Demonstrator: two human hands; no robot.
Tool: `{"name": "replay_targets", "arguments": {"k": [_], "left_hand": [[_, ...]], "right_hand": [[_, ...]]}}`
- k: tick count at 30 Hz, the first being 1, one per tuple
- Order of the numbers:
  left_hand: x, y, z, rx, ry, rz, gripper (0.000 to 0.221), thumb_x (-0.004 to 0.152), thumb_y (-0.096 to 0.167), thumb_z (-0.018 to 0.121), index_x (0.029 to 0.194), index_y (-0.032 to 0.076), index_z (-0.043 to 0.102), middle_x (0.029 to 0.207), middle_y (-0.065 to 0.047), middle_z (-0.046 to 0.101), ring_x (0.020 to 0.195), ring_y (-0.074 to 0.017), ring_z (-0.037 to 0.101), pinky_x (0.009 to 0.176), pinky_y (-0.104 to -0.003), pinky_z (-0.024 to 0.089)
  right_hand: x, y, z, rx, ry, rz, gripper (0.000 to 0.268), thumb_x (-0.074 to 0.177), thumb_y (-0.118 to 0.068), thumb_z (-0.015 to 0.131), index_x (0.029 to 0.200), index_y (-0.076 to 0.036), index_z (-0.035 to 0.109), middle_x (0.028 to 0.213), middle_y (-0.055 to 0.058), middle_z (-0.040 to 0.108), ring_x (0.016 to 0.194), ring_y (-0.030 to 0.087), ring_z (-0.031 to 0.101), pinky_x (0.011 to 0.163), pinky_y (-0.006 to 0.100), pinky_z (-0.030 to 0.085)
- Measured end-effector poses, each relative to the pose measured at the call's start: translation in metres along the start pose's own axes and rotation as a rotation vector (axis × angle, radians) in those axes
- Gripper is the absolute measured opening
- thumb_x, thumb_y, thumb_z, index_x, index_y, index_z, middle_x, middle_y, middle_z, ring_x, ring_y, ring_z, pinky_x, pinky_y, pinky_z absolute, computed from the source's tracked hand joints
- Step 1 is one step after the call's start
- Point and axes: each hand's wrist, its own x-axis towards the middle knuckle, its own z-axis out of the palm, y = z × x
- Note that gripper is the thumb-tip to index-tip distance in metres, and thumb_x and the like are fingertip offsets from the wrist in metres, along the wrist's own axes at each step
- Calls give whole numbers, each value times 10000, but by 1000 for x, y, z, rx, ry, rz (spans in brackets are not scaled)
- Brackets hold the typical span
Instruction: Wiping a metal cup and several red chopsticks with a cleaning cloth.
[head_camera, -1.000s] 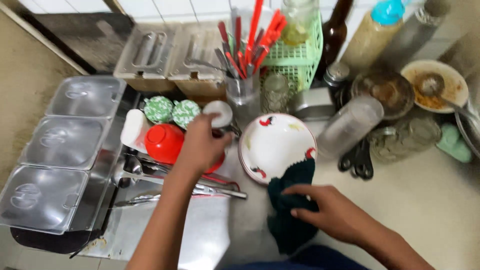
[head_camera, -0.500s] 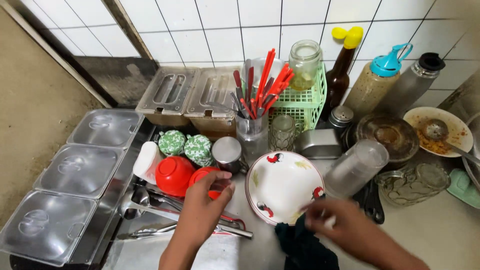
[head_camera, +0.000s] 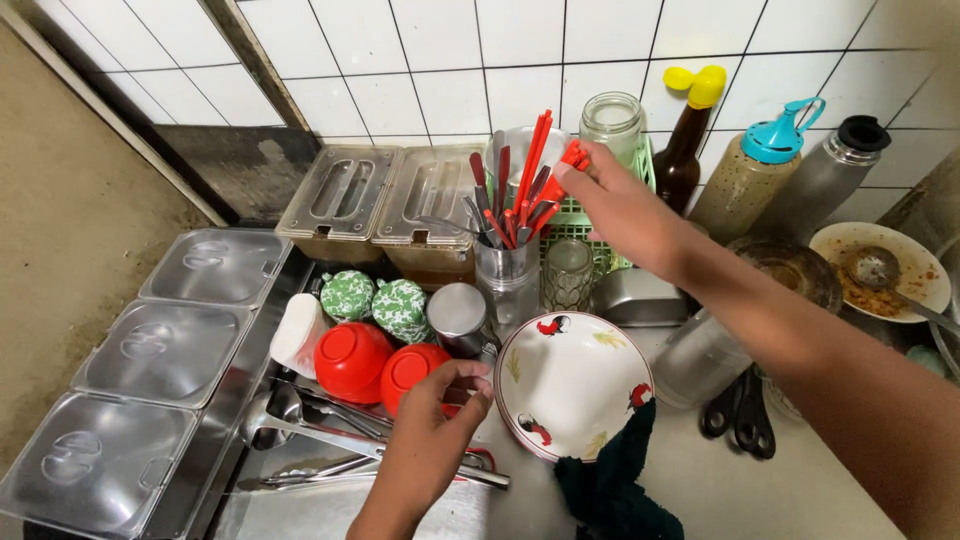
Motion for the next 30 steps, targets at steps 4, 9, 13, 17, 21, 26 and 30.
{"name": "replay_targets", "arguments": {"k": [4,9,13,17,21,26,30], "left_hand": [[-2,0,5,0,-32,-10,289,894,196,686,1148,58,703,955,-18,759,889,-106,681,706,-274,511],[-3,-1,13,-39,-79,-79,322,898,195,670,1197,81,703,982,-11,747,866,-110,680,692,-284,539],[-5,-9,17,-88,-84,48,293,916,174,668,1173,38,702,990,-48,751,878,-115,673,736,-259,551],[-10,6,17,-122,-85,-154,338,901,188,664,1217,74,693,1012,-32,725,817,-118,657,599,-287,551],[-10,1,17,-155,-90,-132,335,904,181,661,1216,64,690,1024,-34,722,832,-109,656,587,-291,557],[-12,-3,17,-98,-78,-86,310,908,173,668,1192,51,694,1017,-35,735,857,-104,662,623,-275,552],[-16,2,16,-153,-73,-110,327,896,149,660,1208,62,700,996,-30,721,840,-100,639,635,-278,554]], "right_hand": [[0,-12,2,45,-19,215,658,949,-541,459,1469,-139,422,1397,77,580,1110,228,651,804,382,580],[15,-23,-6,-164,49,148,447,911,-395,563,1098,2,654,949,79,725,693,199,702,568,351,562],[33,-29,-4,-230,1,196,431,908,-389,563,1013,18,656,754,127,671,529,194,669,492,347,536],[50,-35,-8,-428,-91,276,415,906,-363,558,896,15,728,707,74,707,509,200,631,487,361,510],[62,-26,-15,-438,-129,296,396,907,-322,627,794,38,746,656,102,690,497,202,588,501,378,515],[62,-28,-24,-608,-114,149,421,919,-361,678,744,15,749,622,152,642,517,237,594,567,408,513],[67,-23,-33,-776,-33,-61,377,914,-404,714,826,-45,791,681,174,709,615,268,679,662,408,537]]}}
